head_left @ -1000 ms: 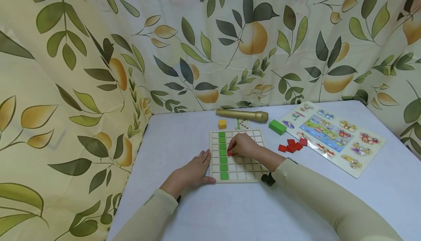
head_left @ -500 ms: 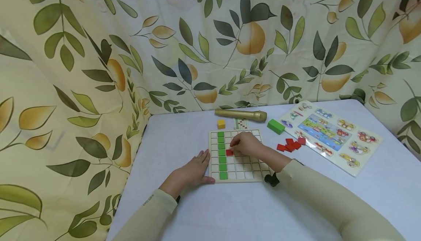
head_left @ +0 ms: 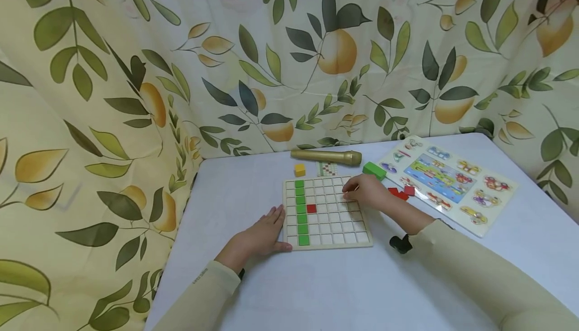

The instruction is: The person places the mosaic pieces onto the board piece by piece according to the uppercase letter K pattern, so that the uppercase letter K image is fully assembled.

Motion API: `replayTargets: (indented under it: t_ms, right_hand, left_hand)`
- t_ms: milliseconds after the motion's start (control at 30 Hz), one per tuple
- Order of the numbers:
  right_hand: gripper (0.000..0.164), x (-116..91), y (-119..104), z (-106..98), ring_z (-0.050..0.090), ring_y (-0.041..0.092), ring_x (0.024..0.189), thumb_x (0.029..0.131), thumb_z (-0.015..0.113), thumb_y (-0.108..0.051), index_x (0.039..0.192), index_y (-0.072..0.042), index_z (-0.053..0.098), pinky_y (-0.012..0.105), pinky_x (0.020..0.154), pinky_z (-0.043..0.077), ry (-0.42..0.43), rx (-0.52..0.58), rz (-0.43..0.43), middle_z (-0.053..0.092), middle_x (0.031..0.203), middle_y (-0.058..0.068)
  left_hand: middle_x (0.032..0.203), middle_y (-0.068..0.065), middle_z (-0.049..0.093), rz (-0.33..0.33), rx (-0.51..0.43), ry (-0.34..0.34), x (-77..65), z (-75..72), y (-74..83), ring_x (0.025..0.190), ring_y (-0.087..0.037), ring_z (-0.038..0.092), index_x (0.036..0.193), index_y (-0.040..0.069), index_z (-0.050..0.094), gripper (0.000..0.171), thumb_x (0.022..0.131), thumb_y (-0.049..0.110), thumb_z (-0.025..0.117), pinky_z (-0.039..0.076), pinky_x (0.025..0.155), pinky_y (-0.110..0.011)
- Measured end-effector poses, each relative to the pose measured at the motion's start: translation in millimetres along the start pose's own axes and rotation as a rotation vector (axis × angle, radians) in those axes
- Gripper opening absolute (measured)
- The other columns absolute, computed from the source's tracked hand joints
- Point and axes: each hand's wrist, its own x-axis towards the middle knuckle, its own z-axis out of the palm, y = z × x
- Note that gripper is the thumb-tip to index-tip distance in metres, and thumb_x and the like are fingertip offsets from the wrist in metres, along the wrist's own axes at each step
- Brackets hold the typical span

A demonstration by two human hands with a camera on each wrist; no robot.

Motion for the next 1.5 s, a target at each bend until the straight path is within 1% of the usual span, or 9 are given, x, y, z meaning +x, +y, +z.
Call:
replayTargets:
  t_ms: [167,233,333,567,767,900,1100,1267,1500]
  right_hand:
    - [0.015,-9,15,-13,0.060,0.018,0.080,0.091,0.074,-0.012,0.102,-0.002,0.076,0.030,0.067,0.050,0.026,-0.017,0.004,0.071,0.091,0.003]
    - [0.016,-14,19,-18,0.060,0.018,0.075,0.091,0.073,-0.011,0.103,-0.001,0.076,0.031,0.063,0.051,0.027,-0.004,0.018,0.071,0.089,0.004]
    - [0.018,-20,26,-26,0.060,0.018,0.073,0.092,0.073,-0.013,0.105,-0.002,0.075,0.031,0.061,0.051,0.028,-0.002,0.049,0.071,0.089,0.004]
    - [0.021,-31,43,-41,0.058,0.025,0.084,0.092,0.071,-0.014,0.109,0.000,0.074,0.031,0.067,0.048,0.018,-0.051,0.083,0.070,0.094,0.009]
    - [0.024,-41,57,-50,0.056,0.025,0.083,0.092,0.071,-0.012,0.111,0.002,0.073,0.031,0.066,0.048,0.002,-0.037,0.122,0.067,0.091,0.009]
    - [0.026,-47,66,-54,0.055,0.024,0.082,0.090,0.073,-0.012,0.112,0.003,0.072,0.031,0.066,0.047,0.007,-0.048,0.123,0.066,0.087,0.007]
    - [0.028,-53,74,-57,0.054,0.027,0.086,0.090,0.073,-0.010,0.115,0.002,0.072,0.031,0.067,0.047,-0.006,-0.038,0.157,0.067,0.096,0.012]
    - [0.030,-55,80,-56,0.052,0.027,0.087,0.090,0.074,-0.011,0.117,0.001,0.072,0.031,0.067,0.045,-0.008,-0.036,0.172,0.066,0.097,0.012]
    - [0.029,-55,87,-54,0.053,0.026,0.085,0.087,0.078,-0.012,0.112,0.002,0.072,0.032,0.067,0.043,0.015,-0.071,0.142,0.065,0.093,0.012]
  left_hand:
    - [0.169,-0.007,0.006,-0.001,-0.010,0.001,-0.3,-0.2,-1.9,0.154,-0.024,0.005,0.161,0.003,0.014,0.108,0.087,0.063,0.065,0.019,0.122,-0.041]
    - [0.169,-0.007,0.006,-0.006,-0.014,-0.002,-1.0,-0.6,-2.0,0.154,-0.024,0.005,0.161,0.003,0.013,0.108,0.087,0.062,0.066,0.018,0.122,-0.041]
    - [0.169,-0.008,0.006,-0.010,-0.011,-0.006,-2.4,-0.9,-2.2,0.154,-0.025,0.005,0.161,0.003,0.013,0.108,0.087,0.062,0.065,0.018,0.122,-0.041]
    - [0.169,-0.010,0.007,0.006,-0.015,-0.001,-3.4,-1.0,-3.0,0.154,-0.027,0.006,0.160,0.001,0.014,0.107,0.088,0.061,0.066,0.019,0.122,-0.043]
    - [0.169,-0.010,0.007,0.009,-0.001,-0.007,-3.9,-1.4,-2.8,0.154,-0.027,0.006,0.160,0.001,0.013,0.107,0.088,0.062,0.065,0.020,0.122,-0.043]
    - [0.169,-0.010,0.008,0.010,-0.003,-0.006,-3.4,-1.2,-2.4,0.154,-0.027,0.007,0.160,0.001,0.014,0.107,0.088,0.061,0.066,0.020,0.122,-0.043]
    - [0.169,-0.009,0.007,0.009,0.000,-0.003,0.1,1.4,-3.8,0.154,-0.026,0.007,0.161,0.002,0.014,0.108,0.087,0.063,0.065,0.020,0.122,-0.043]
    - [0.169,-0.008,0.006,0.009,0.000,-0.006,1.2,1.8,-3.4,0.154,-0.026,0.006,0.161,0.002,0.013,0.109,0.087,0.063,0.066,0.019,0.122,-0.043]
    - [0.169,-0.008,0.005,0.015,0.007,-0.009,3.3,3.7,-3.6,0.154,-0.025,0.005,0.161,0.003,0.012,0.109,0.087,0.065,0.064,0.019,0.122,-0.042]
